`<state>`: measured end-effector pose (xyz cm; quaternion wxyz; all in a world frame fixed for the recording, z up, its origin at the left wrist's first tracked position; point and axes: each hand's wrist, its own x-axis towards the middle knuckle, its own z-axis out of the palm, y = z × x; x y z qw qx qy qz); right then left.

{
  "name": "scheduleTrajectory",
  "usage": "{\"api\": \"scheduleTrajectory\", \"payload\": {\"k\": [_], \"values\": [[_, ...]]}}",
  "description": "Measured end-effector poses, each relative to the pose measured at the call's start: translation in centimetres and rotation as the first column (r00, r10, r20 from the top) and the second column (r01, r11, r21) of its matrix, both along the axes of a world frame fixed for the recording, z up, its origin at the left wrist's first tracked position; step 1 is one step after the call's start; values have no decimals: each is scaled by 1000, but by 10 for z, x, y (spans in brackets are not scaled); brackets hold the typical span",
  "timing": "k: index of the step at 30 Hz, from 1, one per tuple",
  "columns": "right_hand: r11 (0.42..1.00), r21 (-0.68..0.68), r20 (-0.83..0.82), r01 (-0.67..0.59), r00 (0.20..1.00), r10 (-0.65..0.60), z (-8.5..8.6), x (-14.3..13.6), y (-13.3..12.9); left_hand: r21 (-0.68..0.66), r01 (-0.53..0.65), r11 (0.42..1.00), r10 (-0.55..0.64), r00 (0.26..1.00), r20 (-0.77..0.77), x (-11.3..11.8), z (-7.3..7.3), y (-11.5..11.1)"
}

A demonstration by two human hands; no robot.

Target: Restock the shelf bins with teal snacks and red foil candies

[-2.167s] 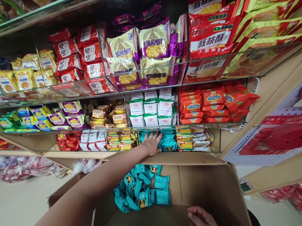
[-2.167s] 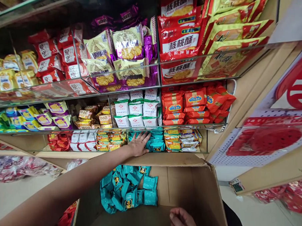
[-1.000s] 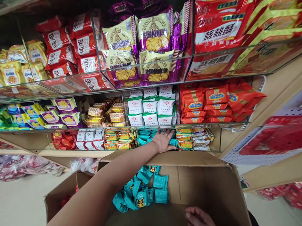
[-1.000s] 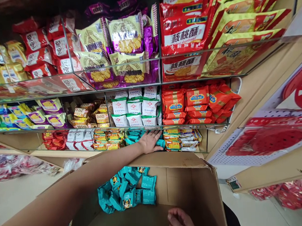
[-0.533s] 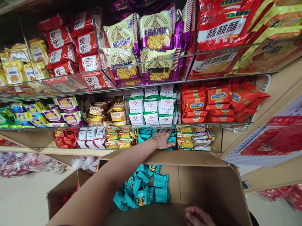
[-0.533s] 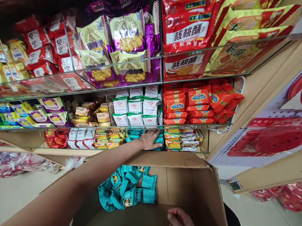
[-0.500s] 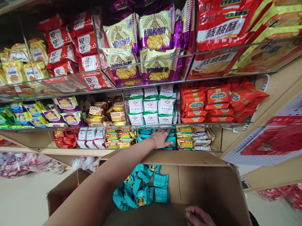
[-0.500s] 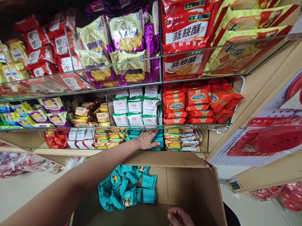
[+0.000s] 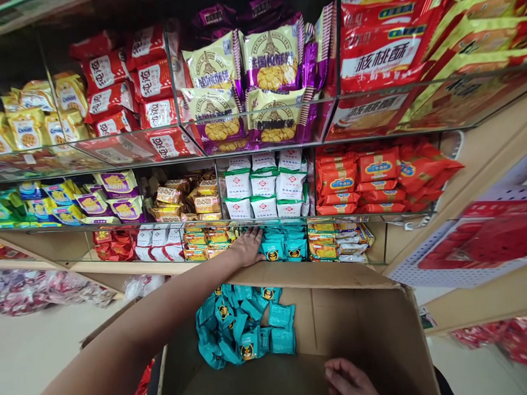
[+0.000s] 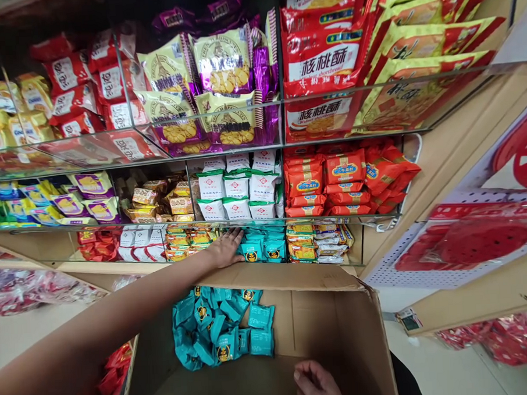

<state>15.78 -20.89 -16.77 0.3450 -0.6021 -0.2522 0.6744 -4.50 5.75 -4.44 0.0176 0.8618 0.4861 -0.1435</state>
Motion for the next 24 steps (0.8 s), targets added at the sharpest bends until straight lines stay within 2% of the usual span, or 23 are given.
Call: {"api": "scheduleTrajectory", "payload": {"k": [3, 6, 13, 16, 20, 24], "values": [[1000, -7, 2, 17, 1000, -17, 2, 0, 1, 11, -41, 999, 41, 999, -15, 8, -6, 2], [1000, -9, 1, 10, 1000, -9, 2, 1, 1, 3, -41, 999, 41, 999, -19, 10, -4, 3], [1000, 3, -8, 3, 1000, -3, 1, 0, 1, 4, 26, 1000, -26, 999, -34, -8, 25, -5], [1000, 26, -13, -14, 1000, 15, -3, 0, 1, 10, 61, 998, -60, 996, -63, -14, 32, -9], [1000, 5, -1, -12, 1000, 12, -8, 1, 0, 27, 40, 999, -38, 996, -75, -9, 30, -3], [1000, 16, 2, -9, 1000, 9, -8, 2, -1, 45, -66, 997, 69, 995, -72, 2, 25, 10]]}}
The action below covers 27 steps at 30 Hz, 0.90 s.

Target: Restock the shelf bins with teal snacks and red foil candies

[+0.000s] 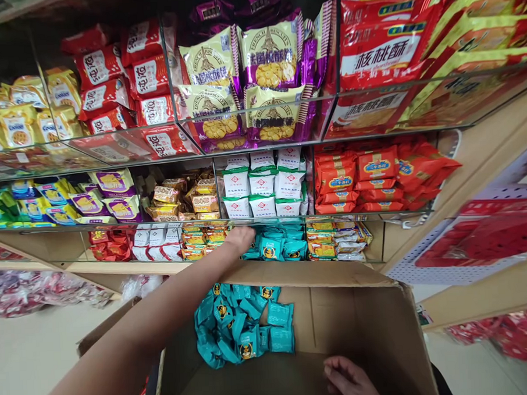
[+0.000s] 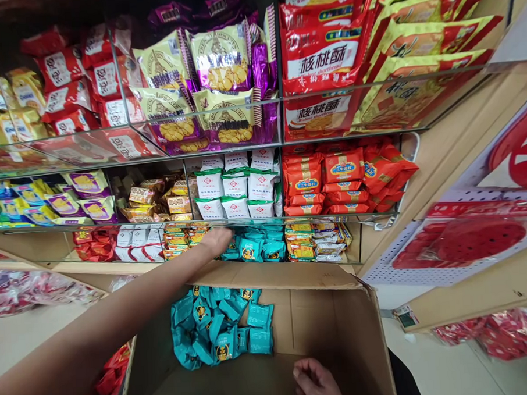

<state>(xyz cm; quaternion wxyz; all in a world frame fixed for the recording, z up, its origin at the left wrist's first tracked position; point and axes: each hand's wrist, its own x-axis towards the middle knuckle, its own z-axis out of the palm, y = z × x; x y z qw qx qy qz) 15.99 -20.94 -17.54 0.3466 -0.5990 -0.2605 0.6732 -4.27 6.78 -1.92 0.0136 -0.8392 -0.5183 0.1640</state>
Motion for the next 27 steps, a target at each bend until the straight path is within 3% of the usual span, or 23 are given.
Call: {"api": "scheduleTrajectory", "payload": {"k": [7, 12, 20, 27], "values": [[999, -29, -21, 22, 1000, -23, 12, -2, 3, 11, -50, 999, 49, 996, 69, -2, -12, 4], [999, -30, 8, 14, 1000, -13, 13, -2, 2, 39, -39, 998, 33, 989, 147, -9, -9, -5], [999, -45, 13, -9, 1000, 9, 13, -1, 0, -19, 126, 992, -119, 970, 211, 9, -8, -17], [999, -43, 9, 12, 1000, -11, 23, -3, 3, -47, 91, 995, -76, 962, 263, 14, -11, -11]]}}
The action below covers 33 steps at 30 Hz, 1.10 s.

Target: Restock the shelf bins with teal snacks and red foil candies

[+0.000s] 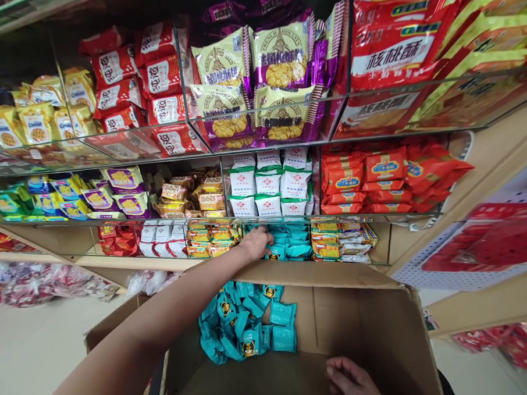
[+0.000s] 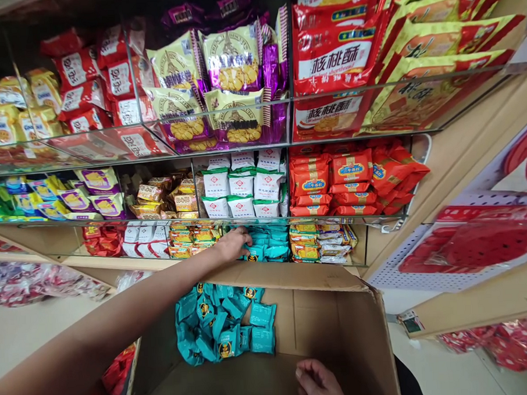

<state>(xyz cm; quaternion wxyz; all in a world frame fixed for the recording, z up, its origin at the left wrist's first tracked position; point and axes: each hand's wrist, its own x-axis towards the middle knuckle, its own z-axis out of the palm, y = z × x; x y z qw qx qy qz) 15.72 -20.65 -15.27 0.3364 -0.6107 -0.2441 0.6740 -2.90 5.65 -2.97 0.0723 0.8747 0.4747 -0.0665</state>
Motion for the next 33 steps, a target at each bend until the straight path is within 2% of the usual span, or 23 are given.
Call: {"api": "scheduleTrajectory", "payload": {"k": [4, 8, 14, 23, 28, 33], "values": [[1000, 6, 13, -6, 1000, 6, -3, 1, -2, -15, -11, 1000, 12, 997, 71, -10, 11, -7], [1000, 6, 10, -17, 1000, 17, -9, 2, -4, 21, -82, 996, 80, 992, 94, -30, 20, -16], [1000, 19, 1, -16, 1000, 16, -13, 2, -3, 60, -60, 996, 59, 998, 15, -48, 18, -15], [1000, 24, 14, -8, 1000, 7, -11, 2, -3, 141, -88, 986, 111, 980, -164, -28, 14, -13], [1000, -4, 18, -4, 1000, 4, -9, 2, -2, 94, -16, 995, 32, 984, -173, -17, 11, -16], [1000, -10, 14, -13, 1000, 14, -6, 2, -2, 89, -10, 996, 26, 983, -183, -4, 6, -9]]}}
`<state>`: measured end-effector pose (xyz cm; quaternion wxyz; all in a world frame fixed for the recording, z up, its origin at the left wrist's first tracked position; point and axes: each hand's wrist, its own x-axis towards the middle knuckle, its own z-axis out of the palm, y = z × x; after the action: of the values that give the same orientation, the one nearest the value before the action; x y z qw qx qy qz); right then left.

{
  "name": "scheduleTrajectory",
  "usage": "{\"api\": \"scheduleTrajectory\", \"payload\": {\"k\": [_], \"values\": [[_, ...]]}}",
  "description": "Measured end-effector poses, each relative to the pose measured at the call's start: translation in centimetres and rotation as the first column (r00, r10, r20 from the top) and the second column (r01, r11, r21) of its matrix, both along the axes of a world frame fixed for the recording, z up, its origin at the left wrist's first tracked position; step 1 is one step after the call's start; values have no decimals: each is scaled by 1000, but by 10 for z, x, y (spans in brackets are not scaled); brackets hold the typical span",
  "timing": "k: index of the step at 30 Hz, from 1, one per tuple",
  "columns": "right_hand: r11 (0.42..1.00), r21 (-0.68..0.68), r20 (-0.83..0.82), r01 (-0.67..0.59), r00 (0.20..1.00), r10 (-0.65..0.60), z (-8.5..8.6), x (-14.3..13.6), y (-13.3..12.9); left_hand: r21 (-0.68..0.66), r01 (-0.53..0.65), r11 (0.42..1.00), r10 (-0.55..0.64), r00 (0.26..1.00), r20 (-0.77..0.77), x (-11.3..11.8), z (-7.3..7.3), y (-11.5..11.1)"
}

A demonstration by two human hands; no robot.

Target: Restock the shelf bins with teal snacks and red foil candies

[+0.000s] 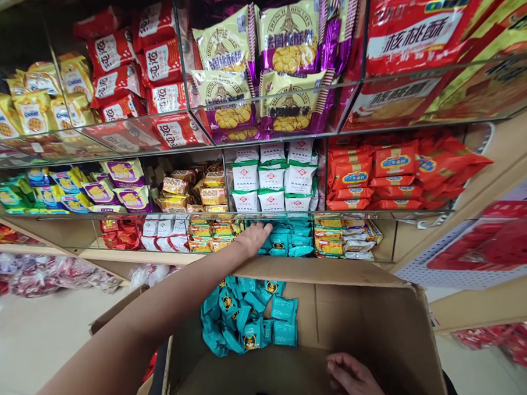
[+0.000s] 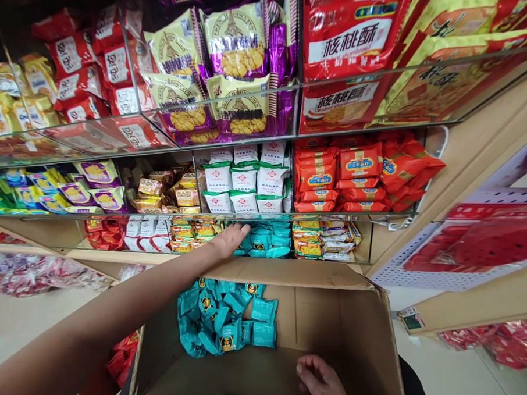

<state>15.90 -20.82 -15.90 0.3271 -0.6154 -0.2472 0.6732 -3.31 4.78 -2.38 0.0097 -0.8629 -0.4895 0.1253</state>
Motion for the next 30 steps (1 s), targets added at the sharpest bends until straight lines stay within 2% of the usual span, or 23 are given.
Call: {"api": "scheduleTrajectory", "payload": {"k": [7, 10, 14, 18, 24, 30], "values": [[1000, 3, -12, 0, 1000, 0, 2, 0, 0, -24, 26, 999, -25, 999, 27, -4, 0, 3], [1000, 12, 3, -13, 1000, 13, 1, 0, 0, 14, 50, 999, -51, 997, 57, -2, 3, -2], [999, 43, -28, -6, 1000, 8, -4, -2, 0, 55, 123, 991, -127, 989, 75, 18, 3, -5], [999, 51, -40, 19, 999, -17, -8, -4, 1, 11, 162, 987, -163, 985, 51, 41, -5, 5], [996, 75, -61, 56, 997, -51, -7, -4, 1, -49, 65, 997, -64, 998, 5, 51, -12, 18], [994, 103, -69, 27, 997, -19, -11, -3, -1, -86, -29, 996, 28, 1000, -13, 54, -11, 22]]}}
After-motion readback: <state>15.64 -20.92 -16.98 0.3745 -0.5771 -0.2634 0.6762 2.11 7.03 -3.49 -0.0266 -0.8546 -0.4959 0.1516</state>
